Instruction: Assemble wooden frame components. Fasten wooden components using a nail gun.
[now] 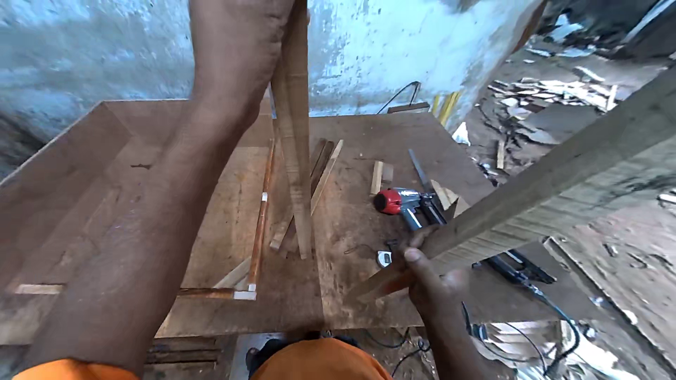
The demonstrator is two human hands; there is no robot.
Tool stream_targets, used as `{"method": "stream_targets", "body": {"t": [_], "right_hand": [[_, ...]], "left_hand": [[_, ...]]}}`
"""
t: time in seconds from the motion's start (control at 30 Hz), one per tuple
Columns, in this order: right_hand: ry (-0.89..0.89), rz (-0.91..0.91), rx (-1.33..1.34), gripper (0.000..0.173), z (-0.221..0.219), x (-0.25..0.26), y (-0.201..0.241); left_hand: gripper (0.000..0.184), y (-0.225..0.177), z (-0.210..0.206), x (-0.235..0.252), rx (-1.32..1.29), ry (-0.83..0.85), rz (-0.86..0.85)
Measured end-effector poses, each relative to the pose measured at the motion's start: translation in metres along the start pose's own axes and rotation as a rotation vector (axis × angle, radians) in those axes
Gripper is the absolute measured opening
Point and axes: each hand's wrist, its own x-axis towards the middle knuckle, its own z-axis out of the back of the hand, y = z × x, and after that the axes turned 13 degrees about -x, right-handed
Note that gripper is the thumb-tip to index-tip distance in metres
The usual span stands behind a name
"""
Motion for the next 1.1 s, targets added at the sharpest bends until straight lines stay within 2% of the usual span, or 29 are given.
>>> {"method": "stream_targets", "body": {"t": [0.13,0.3,0.47,0.63,0.73,0.93,1.0,1.1], "right_hand": [[-0.014,0.008,0.031,0.040,0.007,-0.009,-0.002],[-0.013,0.015,0.079,0.037,0.007,-0.010,-0.004],[-0.012,0.029,0.113,0.036,0.001,-0.006,-0.001],[-0.004,0.056,0.117,0.035,-0.007,0.002,-0.001],[0.000,0.045,0.113,0.034,-0.008,0.003,-0.001],[0.054,0.037,0.088,0.033,-0.004,0.016,-0.006],[0.078,0.028,0.095,0.029,-0.002,0.025,-0.007],[0.094,0.107,0.238,0.027,-0.004,0.051,-0.010]], "left_hand": [[0.012,0.018,-0.005,0.005,-0.017,-0.081,0.021],[0.031,0.036,-0.002,-0.012,-0.227,-0.052,0.096],[0.054,0.049,0.018,-0.014,-0.439,0.078,0.094],[0.060,0.051,0.027,-0.013,-0.487,0.152,0.097],[0.057,0.052,0.028,-0.014,-0.466,0.123,0.106],[0.033,0.040,0.005,-0.019,-0.250,-0.108,0.049],[0.029,0.044,-0.001,-0.017,-0.169,-0.123,-0.010],[0.028,0.051,-0.009,-0.014,-0.158,-0.118,-0.067]]}}
